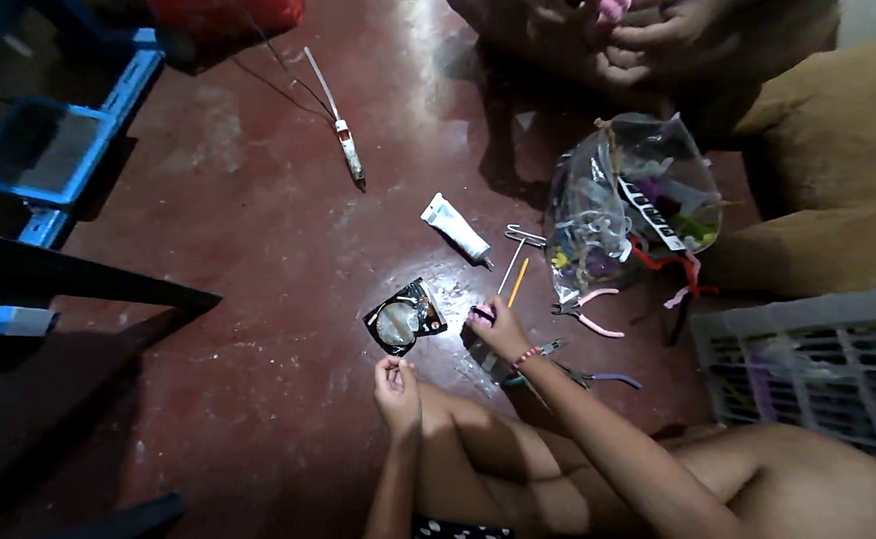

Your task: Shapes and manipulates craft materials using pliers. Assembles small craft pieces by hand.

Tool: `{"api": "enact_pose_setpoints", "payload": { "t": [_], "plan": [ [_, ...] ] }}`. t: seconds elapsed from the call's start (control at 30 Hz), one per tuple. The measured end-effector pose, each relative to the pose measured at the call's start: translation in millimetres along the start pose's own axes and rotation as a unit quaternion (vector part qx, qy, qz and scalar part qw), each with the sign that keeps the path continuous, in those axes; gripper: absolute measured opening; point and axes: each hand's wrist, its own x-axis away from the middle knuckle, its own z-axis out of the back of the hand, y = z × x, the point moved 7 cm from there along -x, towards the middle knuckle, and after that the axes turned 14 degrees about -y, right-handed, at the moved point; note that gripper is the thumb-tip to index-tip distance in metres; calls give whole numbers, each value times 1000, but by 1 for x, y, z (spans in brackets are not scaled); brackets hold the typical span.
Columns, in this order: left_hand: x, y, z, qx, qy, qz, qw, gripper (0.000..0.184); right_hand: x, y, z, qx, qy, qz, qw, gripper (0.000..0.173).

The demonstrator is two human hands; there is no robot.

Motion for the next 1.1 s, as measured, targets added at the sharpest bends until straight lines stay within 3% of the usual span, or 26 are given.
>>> {"api": "enact_pose_setpoints", "payload": {
  "t": [0.17,0.23,0.33,0.43,0.5,0.6,0.7,0.77,0.93,1.1],
  "plan": [
    [1,2,-3,-40,-18,-37,998,19,77,-17,2,-251,-17,182,951,47],
    [2,4,-5,-58,-17,-26,998,20,106,-26,9,-264,-43,260,928,27],
    [4,7,-5,-86,-15,-21,996,21,143,-37,19,-263,-113,333,898,13],
    [11,10,-7,-105,-10,-35,994,24,174,-44,24,-286,-191,370,863,26],
    [28,27,-14,-68,-16,-55,996,24,193,-49,29,-286,-200,379,857,26],
    [67,78,-39,75,-96,-182,976,6,219,-55,39,-287,-165,380,864,21],
    [105,137,-64,117,-221,-318,914,15,237,-57,43,-300,-125,410,852,19],
    [125,165,-74,87,-251,-366,892,21,245,-57,47,-277,-72,446,848,18],
    [155,174,-99,-14,-288,-386,876,32,258,-52,49,-247,75,477,840,11],
    [154,169,-110,-55,-234,-443,864,28,259,-50,44,-243,151,462,840,7]
  ]
}}
